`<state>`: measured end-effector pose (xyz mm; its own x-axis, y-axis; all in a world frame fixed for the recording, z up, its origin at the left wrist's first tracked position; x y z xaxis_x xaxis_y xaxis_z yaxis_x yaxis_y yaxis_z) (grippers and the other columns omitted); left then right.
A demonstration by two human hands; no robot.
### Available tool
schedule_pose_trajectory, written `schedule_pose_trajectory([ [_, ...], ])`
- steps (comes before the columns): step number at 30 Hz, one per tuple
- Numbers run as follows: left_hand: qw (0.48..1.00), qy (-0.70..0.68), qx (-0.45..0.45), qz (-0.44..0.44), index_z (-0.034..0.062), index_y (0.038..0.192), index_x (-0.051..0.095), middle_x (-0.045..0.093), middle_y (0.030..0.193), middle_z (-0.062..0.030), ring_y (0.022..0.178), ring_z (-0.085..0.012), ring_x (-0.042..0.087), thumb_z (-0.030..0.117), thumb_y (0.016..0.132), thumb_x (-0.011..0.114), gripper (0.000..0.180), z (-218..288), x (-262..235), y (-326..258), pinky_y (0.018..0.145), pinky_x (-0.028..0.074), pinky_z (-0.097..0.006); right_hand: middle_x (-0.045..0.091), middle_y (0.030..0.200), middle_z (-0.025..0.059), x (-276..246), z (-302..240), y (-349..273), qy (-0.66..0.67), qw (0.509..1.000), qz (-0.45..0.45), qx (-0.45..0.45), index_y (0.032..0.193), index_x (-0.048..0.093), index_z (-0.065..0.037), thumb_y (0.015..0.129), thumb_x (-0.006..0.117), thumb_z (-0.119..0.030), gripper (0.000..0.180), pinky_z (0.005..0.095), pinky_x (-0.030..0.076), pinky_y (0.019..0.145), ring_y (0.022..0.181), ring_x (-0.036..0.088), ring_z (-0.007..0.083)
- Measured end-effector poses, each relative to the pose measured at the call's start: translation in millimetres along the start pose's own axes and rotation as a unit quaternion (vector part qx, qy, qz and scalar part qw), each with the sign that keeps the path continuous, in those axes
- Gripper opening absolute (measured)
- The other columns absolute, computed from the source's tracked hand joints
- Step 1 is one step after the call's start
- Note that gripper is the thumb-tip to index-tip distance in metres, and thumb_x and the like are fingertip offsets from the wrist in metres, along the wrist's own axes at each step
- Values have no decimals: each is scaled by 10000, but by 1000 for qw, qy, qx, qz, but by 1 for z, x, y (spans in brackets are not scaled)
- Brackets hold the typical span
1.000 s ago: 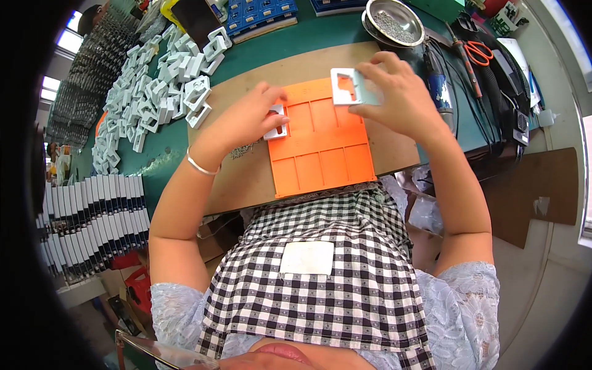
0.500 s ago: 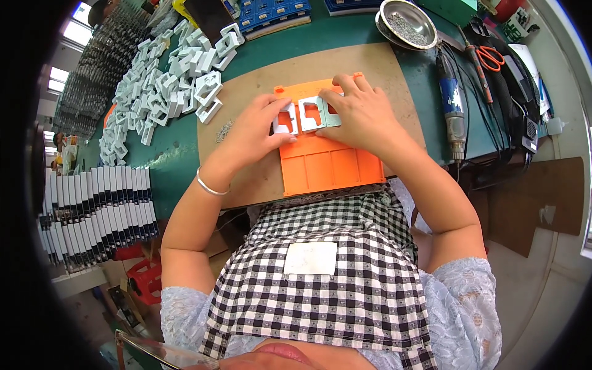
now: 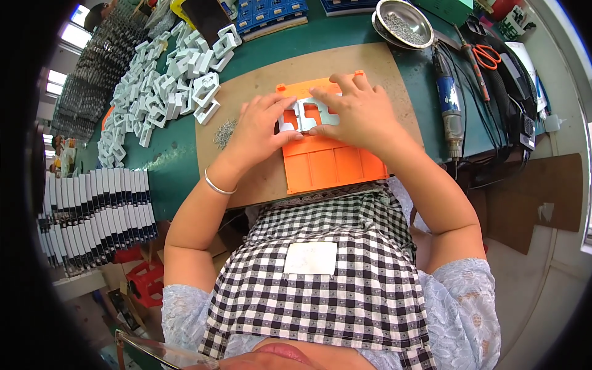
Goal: The person assembles small electronic components by placing circuit boards into a jig, then securing them with screws using an electric screwdriver.
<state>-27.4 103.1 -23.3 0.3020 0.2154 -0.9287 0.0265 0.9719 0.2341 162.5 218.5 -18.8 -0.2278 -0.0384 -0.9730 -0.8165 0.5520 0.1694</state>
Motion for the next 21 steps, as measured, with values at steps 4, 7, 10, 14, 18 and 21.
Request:
schedule_pose_trajectory([
  [4, 1000, 8, 0, 7, 114, 1258, 594, 576, 1219, -49, 1091, -237, 520, 373, 730, 781, 617, -2, -1, -2, 952, 350, -408, 509, 1339, 56, -1, -5, -2, 8, 999, -35, 31, 1297, 585, -317, 773, 684, -600, 605, 443, 435, 872, 1264, 446, 298],
  [7, 1000, 5, -11, -5, 120, 1264, 587, 568, 1236, -47, 1100, -238, 517, 373, 732, 781, 620, 0, -1, -2, 958, 340, -413, 510, 1342, 54, 2, -5, -5, -23, 1000, -12, 14, 1318, 568, -297, 787, 672, -595, 617, 447, 434, 854, 1241, 458, 307],
  [10, 1000, -7, -1, 8, 110, 1270, 576, 553, 1249, -54, 1108, -243, 505, 370, 746, 771, 617, 0, 2, -2, 959, 340, -415, 508, 1346, 55, 0, -10, -5, -35, 999, -19, 16, 1330, 558, -271, 806, 666, -574, 615, 430, 429, 849, 1238, 464, 294],
  [14, 1000, 13, -8, -18, 93, 1350, 510, 501, 1347, -89, 1220, -277, 461, 340, 761, 768, 688, 5, 2, -4, 1019, 326, -439, 476, 1396, 77, 3, 0, -9, 30, 999, -21, 11, 1413, 469, -238, 834, 648, -546, 680, 452, 403, 967, 1279, 449, 303],
  [18, 998, 59, 28, -3, 46, 1462, 349, 351, 1509, -120, 1388, -307, 325, 427, 829, 681, 810, 17, 6, -7, 1126, 238, -468, 395, 1485, 106, -5, 27, -19, 156, 987, 42, 11, 1490, 351, -188, 868, 611, -533, 758, 488, 324, 1096, 1343, 390, 337],
  [21, 994, 92, 51, -21, 42, 1502, 275, 266, 1568, -126, 1451, -311, 236, 489, 861, 617, 854, 23, 17, -4, 1171, 177, -481, 338, 1534, 95, 0, 39, -25, 39, 999, 28, -10, 1497, 335, -158, 885, 565, -563, 769, 495, 277, 1134, 1409, 309, 328],
])
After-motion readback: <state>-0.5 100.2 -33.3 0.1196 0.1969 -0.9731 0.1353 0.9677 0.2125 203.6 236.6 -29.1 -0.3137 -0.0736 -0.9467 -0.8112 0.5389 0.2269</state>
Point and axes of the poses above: each hand's wrist, its own y-axis towards the middle knuckle, its own x-axis out of the palm, z = x × y, the point moved 1 cm from there along y, towards the middle knuckle
